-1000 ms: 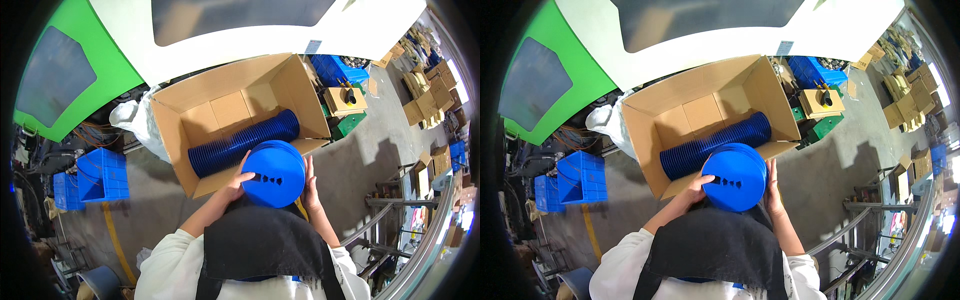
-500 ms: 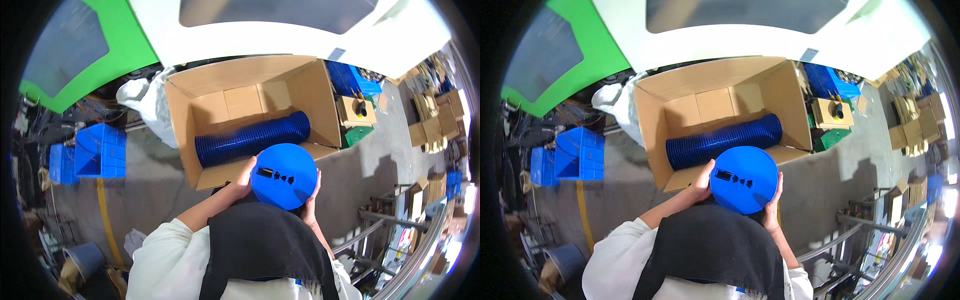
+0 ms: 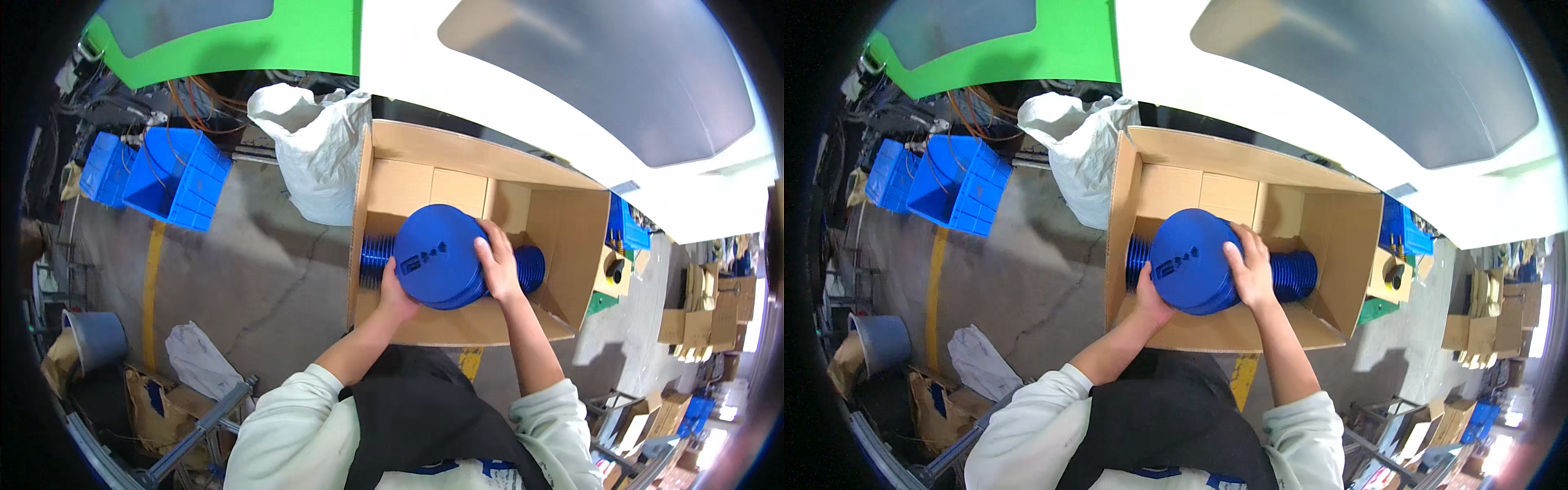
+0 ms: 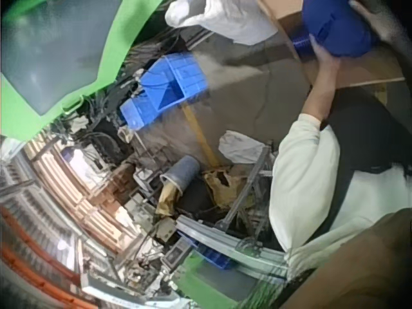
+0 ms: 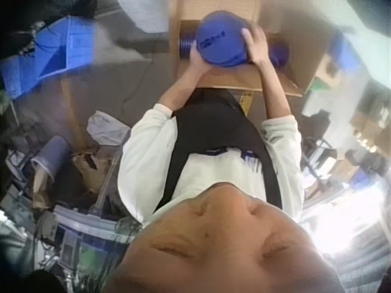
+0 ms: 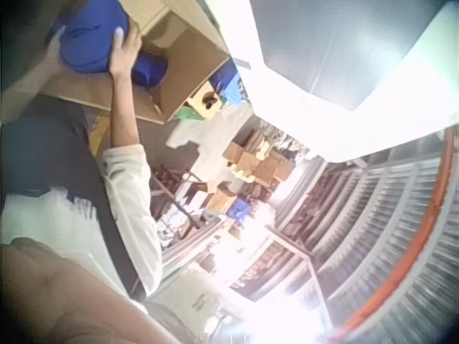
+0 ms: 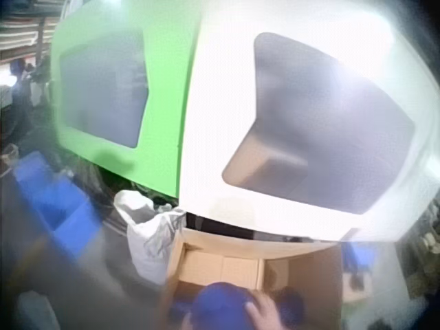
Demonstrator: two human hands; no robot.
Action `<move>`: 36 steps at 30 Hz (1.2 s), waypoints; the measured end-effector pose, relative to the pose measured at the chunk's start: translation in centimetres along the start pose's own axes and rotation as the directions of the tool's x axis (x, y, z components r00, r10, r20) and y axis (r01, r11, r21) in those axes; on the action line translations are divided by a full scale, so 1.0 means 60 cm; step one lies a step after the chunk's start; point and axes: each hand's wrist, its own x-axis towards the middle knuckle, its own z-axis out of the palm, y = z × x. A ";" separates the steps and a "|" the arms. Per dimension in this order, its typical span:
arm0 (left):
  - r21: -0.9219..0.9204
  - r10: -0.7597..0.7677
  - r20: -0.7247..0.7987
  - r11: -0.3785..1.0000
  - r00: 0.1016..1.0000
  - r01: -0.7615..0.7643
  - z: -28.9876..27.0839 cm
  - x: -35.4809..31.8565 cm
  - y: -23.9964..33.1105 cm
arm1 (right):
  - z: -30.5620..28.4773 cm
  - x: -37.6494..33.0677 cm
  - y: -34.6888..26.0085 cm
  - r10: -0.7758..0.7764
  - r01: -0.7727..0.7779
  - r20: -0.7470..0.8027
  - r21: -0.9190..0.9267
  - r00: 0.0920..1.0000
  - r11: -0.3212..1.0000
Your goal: The person repeatedly picks stacks of blue circular plastic parts from a green conveyor belt, briefly separates the top piece to view the underside, and places the stack into a cardboard box. The process continues with multiple stacks being moved from the belt to the box.
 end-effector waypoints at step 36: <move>0.106 -0.307 -0.531 0.900 0.790 0.422 -0.059 -0.008 -0.090 | 0.219 0.079 0.238 0.524 -0.530 0.109 0.312 0.845 0.789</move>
